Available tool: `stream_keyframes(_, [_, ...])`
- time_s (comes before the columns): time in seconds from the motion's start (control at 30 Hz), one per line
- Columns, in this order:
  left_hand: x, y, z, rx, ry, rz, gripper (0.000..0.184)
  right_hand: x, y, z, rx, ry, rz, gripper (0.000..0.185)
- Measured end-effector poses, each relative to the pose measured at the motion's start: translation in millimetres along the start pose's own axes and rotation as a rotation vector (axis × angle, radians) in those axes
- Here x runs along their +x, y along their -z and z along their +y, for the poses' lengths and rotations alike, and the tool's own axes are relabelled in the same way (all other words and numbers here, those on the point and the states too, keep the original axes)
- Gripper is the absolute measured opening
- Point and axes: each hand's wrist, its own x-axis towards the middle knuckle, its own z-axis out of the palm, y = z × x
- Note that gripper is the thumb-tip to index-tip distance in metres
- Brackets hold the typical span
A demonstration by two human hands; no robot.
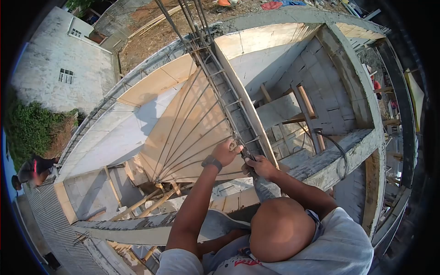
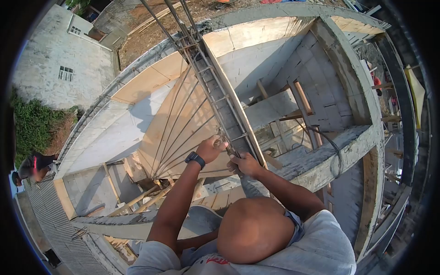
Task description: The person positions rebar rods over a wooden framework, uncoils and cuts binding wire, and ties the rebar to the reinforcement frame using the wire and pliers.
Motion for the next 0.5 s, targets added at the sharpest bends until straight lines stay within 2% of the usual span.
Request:
stream_keyframes(0.1, [3.5,-30.1,26.0,-0.626,0.054,0.063,0.059,-3.4,7.0,-5.3,0.269,0.127,0.000,0.032])
stream_keyframes(0.13, [5.6,-35.1,34.0,-0.784,0.088,0.112,0.044,-1.9,13.1,-9.7,0.269,0.152,-0.024,0.035])
stream_keyframes(0.27, [18.5,-40.8,35.6,-0.815,0.165,0.188,0.041,-0.4,22.0,-39.4,0.152,0.116,-0.028,0.035])
stream_keyframes(0.37, [33.0,-44.8,14.8,-0.826,0.110,0.281,0.039,24.4,19.1,-40.3,0.163,0.246,0.005,0.035])
stream_keyframes(0.4, [37.7,-37.6,14.1,-0.826,0.068,0.305,0.037,27.8,16.3,-43.2,-0.006,0.319,0.147,0.039])
stream_keyframes(0.43, [40.9,-31.4,13.9,-0.826,0.027,0.331,0.034,36.0,18.2,-44.8,-0.123,0.355,0.173,0.041])
stream_keyframes(0.5, [46.0,-25.8,18.2,-0.676,0.072,0.379,0.035,53.5,19.7,-54.6,-0.356,0.434,0.222,0.047])
